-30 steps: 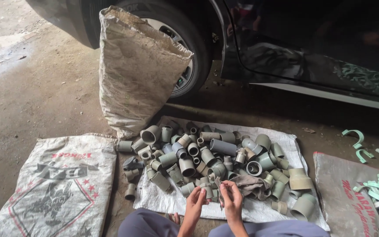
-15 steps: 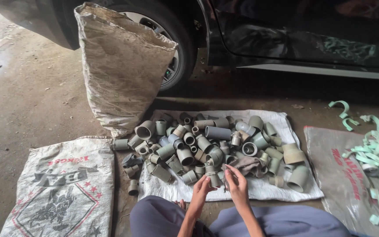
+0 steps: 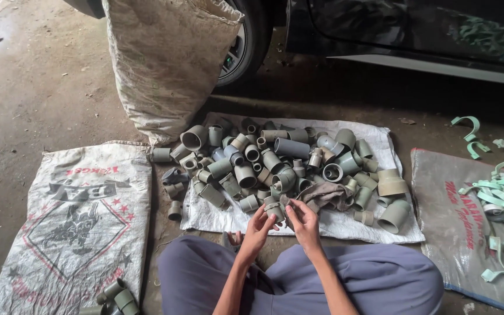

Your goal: Wiping and inspecting grey PVC pipe fittings using a cloth while sitting on the floor.

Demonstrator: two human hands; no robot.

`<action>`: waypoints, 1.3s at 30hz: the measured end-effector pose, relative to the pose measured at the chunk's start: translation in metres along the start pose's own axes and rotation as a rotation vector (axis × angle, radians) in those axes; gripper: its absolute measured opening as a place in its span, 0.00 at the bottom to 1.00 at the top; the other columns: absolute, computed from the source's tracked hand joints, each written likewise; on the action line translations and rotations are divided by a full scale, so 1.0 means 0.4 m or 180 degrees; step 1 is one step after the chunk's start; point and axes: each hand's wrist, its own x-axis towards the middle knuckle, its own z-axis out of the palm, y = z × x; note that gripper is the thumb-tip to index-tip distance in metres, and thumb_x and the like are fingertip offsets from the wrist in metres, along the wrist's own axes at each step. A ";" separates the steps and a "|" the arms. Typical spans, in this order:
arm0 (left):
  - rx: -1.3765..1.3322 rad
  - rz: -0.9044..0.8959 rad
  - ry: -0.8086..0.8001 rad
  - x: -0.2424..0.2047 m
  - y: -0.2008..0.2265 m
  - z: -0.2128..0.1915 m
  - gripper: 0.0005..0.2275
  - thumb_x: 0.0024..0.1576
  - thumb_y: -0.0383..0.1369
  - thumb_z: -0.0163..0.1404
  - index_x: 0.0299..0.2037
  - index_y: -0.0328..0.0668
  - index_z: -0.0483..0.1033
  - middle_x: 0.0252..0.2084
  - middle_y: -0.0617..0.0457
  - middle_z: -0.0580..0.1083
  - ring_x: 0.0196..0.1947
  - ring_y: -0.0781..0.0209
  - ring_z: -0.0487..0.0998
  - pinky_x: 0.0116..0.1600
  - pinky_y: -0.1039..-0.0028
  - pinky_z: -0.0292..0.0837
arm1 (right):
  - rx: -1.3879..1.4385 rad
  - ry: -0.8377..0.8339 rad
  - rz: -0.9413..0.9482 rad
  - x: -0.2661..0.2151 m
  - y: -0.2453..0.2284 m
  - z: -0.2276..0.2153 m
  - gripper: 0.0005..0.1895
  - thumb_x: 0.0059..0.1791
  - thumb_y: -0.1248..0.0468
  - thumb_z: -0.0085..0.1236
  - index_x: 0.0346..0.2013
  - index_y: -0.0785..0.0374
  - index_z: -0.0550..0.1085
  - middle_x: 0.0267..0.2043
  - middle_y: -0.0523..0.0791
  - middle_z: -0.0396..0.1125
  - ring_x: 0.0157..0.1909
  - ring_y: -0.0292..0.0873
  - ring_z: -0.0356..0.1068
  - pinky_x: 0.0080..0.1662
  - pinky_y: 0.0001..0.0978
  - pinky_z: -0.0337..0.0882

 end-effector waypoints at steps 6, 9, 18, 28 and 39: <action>-0.0288 0.0372 -0.0094 0.052 -0.129 0.005 0.28 0.61 0.30 0.56 0.70 0.33 0.60 0.47 0.40 0.76 0.34 0.58 0.81 0.44 0.68 0.79 | -0.0417 0.0116 -0.0486 -0.012 0.067 -0.052 0.09 0.49 0.66 0.65 0.43 0.66 0.82 0.35 0.48 0.76 0.38 0.35 0.73 0.44 0.31 0.74; -0.0332 0.0312 -0.0057 0.035 -0.080 0.017 0.29 0.59 0.28 0.59 0.70 0.34 0.62 0.50 0.42 0.76 0.36 0.59 0.80 0.45 0.67 0.80 | -0.0507 0.0147 -0.0600 0.012 0.074 -0.044 0.10 0.46 0.65 0.70 0.40 0.63 0.83 0.35 0.46 0.78 0.38 0.33 0.74 0.45 0.29 0.74; -0.0436 0.0415 0.0195 0.048 -0.108 -0.013 0.27 0.61 0.28 0.54 0.71 0.40 0.60 0.48 0.37 0.78 0.38 0.54 0.82 0.45 0.63 0.83 | -0.0448 0.0112 -0.0532 0.001 0.046 -0.016 0.09 0.47 0.66 0.67 0.41 0.64 0.82 0.30 0.47 0.77 0.32 0.33 0.71 0.40 0.30 0.74; -0.0838 -0.0037 -0.0075 0.021 -0.033 0.027 0.29 0.61 0.37 0.49 0.73 0.39 0.58 0.53 0.46 0.77 0.31 0.68 0.79 0.44 0.80 0.76 | -0.0784 0.0158 -0.0780 0.004 0.058 -0.026 0.09 0.48 0.63 0.62 0.37 0.67 0.81 0.34 0.46 0.70 0.30 0.38 0.69 0.30 0.26 0.70; -0.0095 0.0213 -0.0078 0.040 -0.022 0.043 0.22 0.60 0.34 0.53 0.64 0.33 0.71 0.51 0.50 0.74 0.46 0.69 0.76 0.51 0.77 0.77 | -0.0630 0.0384 -0.1061 0.007 0.023 -0.012 0.06 0.49 0.67 0.61 0.40 0.63 0.78 0.39 0.45 0.71 0.41 0.36 0.72 0.44 0.24 0.74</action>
